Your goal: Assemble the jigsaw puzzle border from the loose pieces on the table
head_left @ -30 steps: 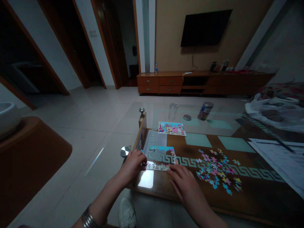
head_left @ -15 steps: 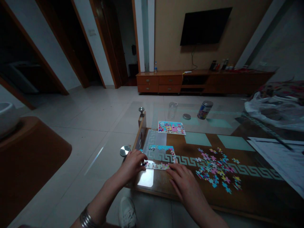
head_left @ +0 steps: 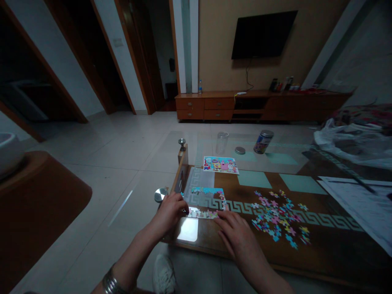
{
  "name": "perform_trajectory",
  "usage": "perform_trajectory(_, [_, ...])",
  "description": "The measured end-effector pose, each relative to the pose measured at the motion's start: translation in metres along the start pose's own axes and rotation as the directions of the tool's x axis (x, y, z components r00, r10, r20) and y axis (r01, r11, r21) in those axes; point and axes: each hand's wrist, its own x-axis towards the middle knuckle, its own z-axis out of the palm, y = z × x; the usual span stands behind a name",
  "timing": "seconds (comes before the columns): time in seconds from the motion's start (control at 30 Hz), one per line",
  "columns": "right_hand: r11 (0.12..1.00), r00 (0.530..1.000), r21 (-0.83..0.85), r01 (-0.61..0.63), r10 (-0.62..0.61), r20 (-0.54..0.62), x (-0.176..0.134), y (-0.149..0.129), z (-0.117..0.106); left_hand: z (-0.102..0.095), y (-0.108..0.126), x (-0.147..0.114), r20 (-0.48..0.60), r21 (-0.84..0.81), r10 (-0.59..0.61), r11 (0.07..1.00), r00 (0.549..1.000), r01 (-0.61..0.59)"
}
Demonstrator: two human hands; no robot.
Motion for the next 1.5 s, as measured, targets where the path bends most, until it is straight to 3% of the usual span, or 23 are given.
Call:
perform_trajectory(0.23, [1.0,1.0,0.011,-0.003,0.003,-0.012,0.0,0.0,-0.001,-0.005,0.001,-0.002,-0.034,0.001,-0.027,1.0,0.999,0.027])
perform_trajectory(0.6, [0.999,0.999,0.026,-0.034,0.034,0.009,-0.001,-0.002,-0.003,-0.025,-0.007,-0.006,-0.198,0.019,-0.247,0.967,0.948,0.256])
perform_trajectory(0.9, [0.997,0.998,0.055,-0.059,0.057,0.037,-0.001,-0.005,-0.006,-0.025,-0.005,-0.006,-0.21,0.0,-0.263,0.963,0.942,0.268])
perform_trajectory(1.17, [0.998,1.0,0.069,-0.002,0.002,0.003,0.0,-0.005,-0.007,-0.028,-0.003,-0.007,-0.196,-0.005,-0.268,0.962,0.943,0.272])
perform_trajectory(1.5, [0.998,1.0,0.065,-0.007,0.008,-0.013,0.003,-0.007,0.002,-0.019,-0.008,-0.007,-0.195,0.023,-0.271,0.959,0.943,0.281])
